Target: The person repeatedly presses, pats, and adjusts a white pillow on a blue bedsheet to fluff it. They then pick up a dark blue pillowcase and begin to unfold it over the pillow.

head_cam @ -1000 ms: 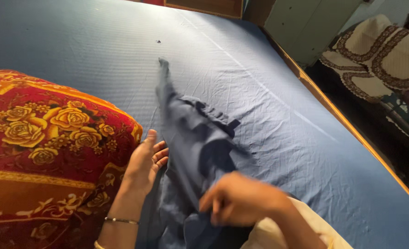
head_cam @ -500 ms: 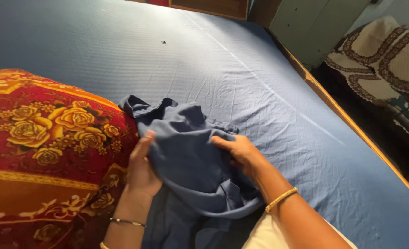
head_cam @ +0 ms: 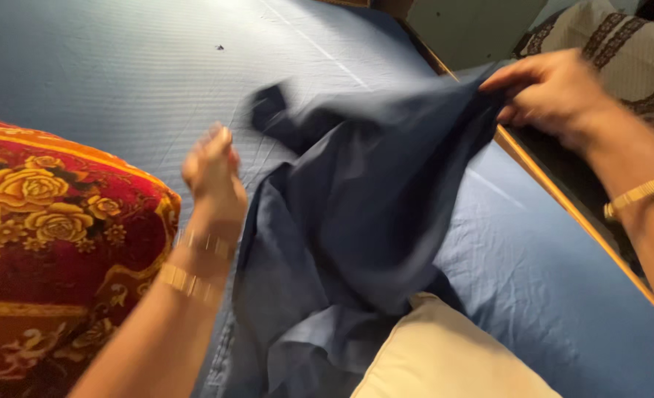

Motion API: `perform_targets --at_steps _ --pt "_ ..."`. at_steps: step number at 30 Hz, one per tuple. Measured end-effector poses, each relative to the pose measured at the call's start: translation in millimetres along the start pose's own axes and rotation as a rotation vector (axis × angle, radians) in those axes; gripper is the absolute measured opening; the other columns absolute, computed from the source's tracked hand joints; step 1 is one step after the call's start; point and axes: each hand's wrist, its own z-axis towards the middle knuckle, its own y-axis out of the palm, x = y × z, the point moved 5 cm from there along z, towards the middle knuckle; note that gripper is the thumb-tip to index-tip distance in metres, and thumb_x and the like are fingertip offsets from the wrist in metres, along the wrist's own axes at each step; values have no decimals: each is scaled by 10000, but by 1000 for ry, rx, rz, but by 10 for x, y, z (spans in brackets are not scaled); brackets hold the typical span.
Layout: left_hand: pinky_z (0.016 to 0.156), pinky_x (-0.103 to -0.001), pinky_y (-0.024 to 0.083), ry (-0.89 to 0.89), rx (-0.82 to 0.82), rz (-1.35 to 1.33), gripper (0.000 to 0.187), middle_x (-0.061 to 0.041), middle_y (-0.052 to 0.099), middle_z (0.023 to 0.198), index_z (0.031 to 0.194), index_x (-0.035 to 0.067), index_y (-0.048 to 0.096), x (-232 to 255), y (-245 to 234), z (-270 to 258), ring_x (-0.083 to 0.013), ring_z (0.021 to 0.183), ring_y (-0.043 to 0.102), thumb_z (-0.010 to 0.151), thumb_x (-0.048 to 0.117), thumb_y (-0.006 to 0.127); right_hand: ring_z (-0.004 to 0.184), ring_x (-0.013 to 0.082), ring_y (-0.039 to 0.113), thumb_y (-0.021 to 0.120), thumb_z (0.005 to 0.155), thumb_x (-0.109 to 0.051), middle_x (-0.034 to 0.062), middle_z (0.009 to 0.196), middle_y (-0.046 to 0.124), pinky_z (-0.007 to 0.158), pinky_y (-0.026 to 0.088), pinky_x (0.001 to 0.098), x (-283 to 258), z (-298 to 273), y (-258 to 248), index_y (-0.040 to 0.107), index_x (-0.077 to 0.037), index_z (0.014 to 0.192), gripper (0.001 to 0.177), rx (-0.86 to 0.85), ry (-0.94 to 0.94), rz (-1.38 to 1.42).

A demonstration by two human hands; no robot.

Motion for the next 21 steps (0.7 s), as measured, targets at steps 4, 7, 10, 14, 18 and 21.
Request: perform_targets --at_steps 4,7,10,14,18,21 --pt "1019 -380 454 440 -91 306 492 -143 603 1313 1266 -35 596 436 815 515 -239 1218 544 801 29 743 1349 377 523 802 728 -139 255 1467 553 1074 424 436 419 365 -330 475 25 1495 850 41 -459 -448" --pt "1010 -404 478 569 -201 777 481 -221 643 1234 1237 -81 608 479 910 181 -287 1176 587 821 100 770 1313 341 623 840 722 -294 228 1415 627 1052 505 431 898 85 89 488 -7 1446 855 -175 -104 -499" --pt "700 -473 535 -6 -294 983 592 -206 680 1112 1264 -8 585 129 366 -386 -359 866 661 768 286 720 1326 346 543 678 854 -471 201 1543 460 1040 468 436 1138 -879 750 292 -93 1584 908 -62 121 -295" --pt "895 -544 473 184 -387 1692 743 -191 637 1269 1302 57 583 119 -14 -1463 -425 1140 578 713 434 836 1161 384 676 683 858 -562 233 1291 678 979 533 438 1326 -2216 1491 604 -26 1343 728 -245 454 -258" --pt "1003 -527 449 -231 -366 1751 750 -159 593 1323 1355 95 556 242 -29 -1903 -379 1248 551 759 470 816 1132 281 710 773 772 -482 207 1250 712 960 541 396 1488 -2472 1660 559 -29 1359 772 -234 498 -23" --pt "1036 -481 477 -427 -410 1781 639 -150 641 1312 1334 107 600 304 -106 -2038 -342 1271 592 808 418 787 1060 286 780 788 784 -395 267 1083 781 904 578 410 1702 -2428 1604 714 79 1122 587 -251 478 -192"
